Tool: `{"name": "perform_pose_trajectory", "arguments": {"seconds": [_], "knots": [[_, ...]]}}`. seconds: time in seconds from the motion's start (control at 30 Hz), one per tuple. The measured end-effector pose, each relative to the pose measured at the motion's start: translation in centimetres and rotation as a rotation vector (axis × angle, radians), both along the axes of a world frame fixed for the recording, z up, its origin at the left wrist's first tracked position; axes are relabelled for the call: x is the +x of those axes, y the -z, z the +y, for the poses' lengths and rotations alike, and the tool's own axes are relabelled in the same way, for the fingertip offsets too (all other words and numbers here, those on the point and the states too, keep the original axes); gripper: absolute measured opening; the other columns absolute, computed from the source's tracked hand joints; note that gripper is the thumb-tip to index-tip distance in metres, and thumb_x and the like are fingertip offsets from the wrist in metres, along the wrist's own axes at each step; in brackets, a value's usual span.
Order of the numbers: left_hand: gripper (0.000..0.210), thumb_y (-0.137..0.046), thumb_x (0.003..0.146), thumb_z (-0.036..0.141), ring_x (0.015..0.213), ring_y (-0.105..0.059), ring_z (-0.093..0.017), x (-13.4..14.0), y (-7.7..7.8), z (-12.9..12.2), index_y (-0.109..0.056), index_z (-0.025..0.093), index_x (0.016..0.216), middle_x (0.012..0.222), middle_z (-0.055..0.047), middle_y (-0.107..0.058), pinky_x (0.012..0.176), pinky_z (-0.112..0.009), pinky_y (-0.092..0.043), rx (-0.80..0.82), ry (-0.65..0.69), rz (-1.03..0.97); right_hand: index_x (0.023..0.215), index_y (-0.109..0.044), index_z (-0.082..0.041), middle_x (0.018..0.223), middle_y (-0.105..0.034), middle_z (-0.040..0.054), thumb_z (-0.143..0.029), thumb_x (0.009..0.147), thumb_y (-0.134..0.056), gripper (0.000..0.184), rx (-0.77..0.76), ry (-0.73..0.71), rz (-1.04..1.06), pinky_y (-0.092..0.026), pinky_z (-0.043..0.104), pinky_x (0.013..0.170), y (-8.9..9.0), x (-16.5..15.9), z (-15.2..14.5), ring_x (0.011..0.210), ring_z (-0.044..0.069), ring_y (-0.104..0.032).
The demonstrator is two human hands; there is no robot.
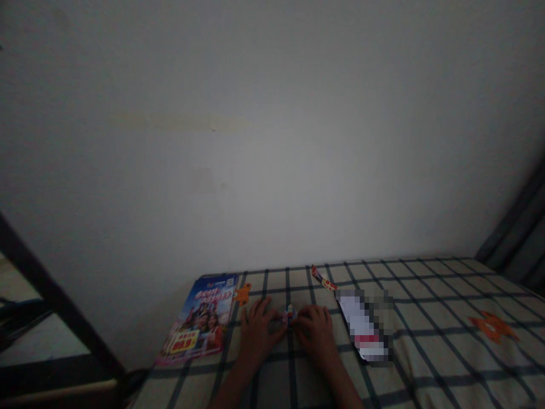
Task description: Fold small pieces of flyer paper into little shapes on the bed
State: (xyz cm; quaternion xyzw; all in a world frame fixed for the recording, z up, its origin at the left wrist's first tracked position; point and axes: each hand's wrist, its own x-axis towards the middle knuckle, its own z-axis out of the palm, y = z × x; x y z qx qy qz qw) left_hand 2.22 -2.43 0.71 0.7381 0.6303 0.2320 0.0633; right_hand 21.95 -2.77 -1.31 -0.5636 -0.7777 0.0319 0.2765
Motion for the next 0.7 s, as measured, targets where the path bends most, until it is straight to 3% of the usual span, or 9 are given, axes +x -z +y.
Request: {"name": "perform_pose_trajectory", "arguments": {"seconds": [0.43,0.7], "knots": [[0.031,-0.062,0.086,0.059,0.144,-0.035,-0.031,-0.13,0.36,0.15,-0.073,0.036,0.105,0.150,0.000,-0.053,0.120,-0.067,-0.008,0.011,0.013,-0.009,0.104,-0.074,-0.046,0.111,-0.067,0.0006,-0.026,0.089,-0.062,0.028,-0.009,0.069,-0.025,-0.031,0.058,0.109,-0.51,-0.80,-0.45,0.114,0.026,-0.057],[0.030,-0.062,0.088,0.055,0.143,-0.037,-0.032,0.08,-0.34,-0.10,-0.074,0.034,0.105,0.150,-0.001,-0.053,0.120,-0.066,-0.011,0.006,0.003,0.003,0.110,-0.071,-0.049,0.112,-0.067,0.0002,-0.026,0.090,-0.061,0.032,-0.033,0.071,-0.037,-0.028,0.063,0.110,-0.19,-0.82,-0.05,0.115,0.027,-0.057]]}}
